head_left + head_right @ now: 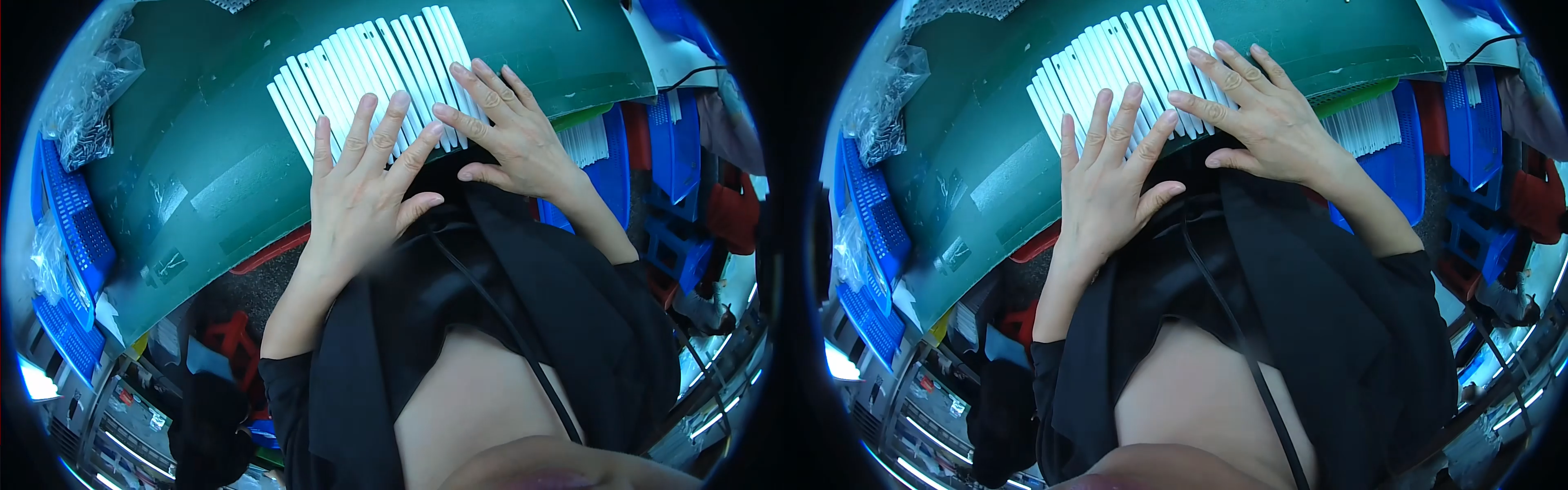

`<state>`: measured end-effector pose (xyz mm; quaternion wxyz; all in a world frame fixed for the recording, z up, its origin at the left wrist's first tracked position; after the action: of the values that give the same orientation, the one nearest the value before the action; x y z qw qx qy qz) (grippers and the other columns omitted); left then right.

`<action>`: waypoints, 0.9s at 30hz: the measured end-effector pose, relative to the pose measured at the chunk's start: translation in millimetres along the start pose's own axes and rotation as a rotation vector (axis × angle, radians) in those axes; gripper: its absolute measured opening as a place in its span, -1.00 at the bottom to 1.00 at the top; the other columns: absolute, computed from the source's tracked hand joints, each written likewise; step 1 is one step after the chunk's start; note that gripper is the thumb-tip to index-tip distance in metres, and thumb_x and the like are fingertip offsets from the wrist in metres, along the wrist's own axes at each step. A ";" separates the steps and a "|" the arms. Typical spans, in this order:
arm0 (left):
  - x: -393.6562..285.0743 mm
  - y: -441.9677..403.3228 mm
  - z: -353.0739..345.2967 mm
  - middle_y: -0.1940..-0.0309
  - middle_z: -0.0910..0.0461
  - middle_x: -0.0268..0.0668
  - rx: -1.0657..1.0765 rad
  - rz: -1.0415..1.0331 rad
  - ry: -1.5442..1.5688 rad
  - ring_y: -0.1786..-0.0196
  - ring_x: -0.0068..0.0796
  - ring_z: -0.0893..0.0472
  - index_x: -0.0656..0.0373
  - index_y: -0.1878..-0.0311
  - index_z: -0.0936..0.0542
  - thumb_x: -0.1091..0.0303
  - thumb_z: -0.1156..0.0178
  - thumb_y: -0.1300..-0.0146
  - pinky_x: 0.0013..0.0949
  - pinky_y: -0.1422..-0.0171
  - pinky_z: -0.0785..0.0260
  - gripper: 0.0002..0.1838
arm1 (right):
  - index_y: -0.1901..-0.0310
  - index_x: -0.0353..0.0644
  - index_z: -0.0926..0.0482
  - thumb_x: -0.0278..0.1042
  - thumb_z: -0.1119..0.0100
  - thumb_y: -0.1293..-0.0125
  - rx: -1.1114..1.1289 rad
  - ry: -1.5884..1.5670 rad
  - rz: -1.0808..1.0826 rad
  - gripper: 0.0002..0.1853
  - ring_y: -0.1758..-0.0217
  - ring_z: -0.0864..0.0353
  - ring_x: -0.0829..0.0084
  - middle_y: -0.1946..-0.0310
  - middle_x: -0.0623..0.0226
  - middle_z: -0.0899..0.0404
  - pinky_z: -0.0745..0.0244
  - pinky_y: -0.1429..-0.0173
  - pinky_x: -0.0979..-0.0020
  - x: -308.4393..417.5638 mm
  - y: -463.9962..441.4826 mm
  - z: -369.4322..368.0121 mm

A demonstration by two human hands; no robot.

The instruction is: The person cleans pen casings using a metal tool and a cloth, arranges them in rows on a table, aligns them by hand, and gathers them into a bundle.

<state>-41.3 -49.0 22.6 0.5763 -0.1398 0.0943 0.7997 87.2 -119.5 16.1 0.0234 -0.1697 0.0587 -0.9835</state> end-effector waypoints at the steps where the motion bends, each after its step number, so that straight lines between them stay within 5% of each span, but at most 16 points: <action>1: 0.6 3.6 3.7 -0.70 -0.12 -0.23 -0.003 -0.007 -0.001 -0.73 0.00 -0.05 -0.38 -0.60 -0.36 -0.30 -0.31 -0.22 0.37 -0.68 0.23 -0.14 | -0.57 0.44 -0.33 0.21 -0.47 -0.08 0.009 0.005 0.008 -0.04 -0.72 -0.07 0.08 -0.69 0.29 -0.07 0.01 -0.69 -0.17 3.5 -1.2 -1.0; 5: 18.5 28.5 4.3 -0.69 -0.12 -0.15 -0.021 0.019 -0.017 -0.73 0.08 -0.01 -0.12 -0.61 -0.36 -0.28 -0.26 -0.28 0.36 -0.68 0.25 -0.12 | -0.57 0.46 -0.32 0.26 -0.44 -0.08 0.047 0.016 0.050 -0.04 -0.74 -0.04 0.11 -0.69 0.30 -0.06 0.07 -0.70 -0.19 23.7 -12.6 -6.9; 11: 35.9 54.7 -1.8 -0.69 -0.10 -0.09 0.006 0.053 -0.073 -0.72 0.16 0.01 -0.09 -0.63 -0.31 -0.40 -0.10 -0.36 0.33 -0.69 0.25 -0.10 | -0.58 0.45 -0.30 0.36 -0.36 -0.15 0.094 -0.028 0.105 -0.07 -0.76 0.02 0.22 -0.70 0.38 -0.04 0.20 -0.75 -0.17 52.0 -26.8 -22.1; 14: 34.3 51.2 -7.3 -0.70 -0.08 -0.11 0.043 0.057 -0.062 -0.73 0.11 0.02 -0.10 -0.65 -0.29 -0.41 -0.09 -0.35 0.32 -0.70 0.25 -0.08 | -0.58 0.37 -0.33 0.45 -0.21 -0.17 0.093 0.032 0.112 -0.07 -0.73 -0.04 0.12 -0.67 0.30 -0.12 0.20 -0.73 -0.19 52.6 -28.8 -26.3; 17: 28.4 43.8 -11.6 -0.70 -0.07 -0.15 0.056 0.039 -0.061 -0.74 0.04 0.02 -0.11 -0.66 -0.26 -0.42 -0.10 -0.32 0.30 -0.70 0.24 -0.06 | -0.58 0.45 -0.31 0.33 -0.39 -0.14 0.118 0.023 0.059 -0.07 -0.76 0.02 0.22 -0.70 0.38 -0.05 0.19 -0.74 -0.17 45.2 -25.1 -27.7; 27: -7.8 6.9 -17.4 -0.66 -0.19 -0.26 0.006 -0.048 -0.026 -0.70 -0.11 -0.13 -0.12 -0.65 -0.27 -0.43 -0.16 -0.27 0.20 -0.71 0.13 -0.03 | -0.55 0.51 -0.35 0.26 -0.45 -0.09 0.050 0.124 -0.012 -0.07 -0.72 -0.09 0.12 -0.67 0.34 -0.13 0.01 -0.70 -0.10 7.6 1.2 -5.4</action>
<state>-43.5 -63.6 8.7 0.5971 -0.1296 0.0858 0.7870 78.3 -120.5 13.4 0.0183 -0.1081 0.0344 -0.9934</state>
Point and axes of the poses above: each hand's wrist, its own y-axis away from the middle knuckle, its own z-axis out of the back of the hand, x = y × z, the point moved 10 cm from there along -y, towards the middle knuckle
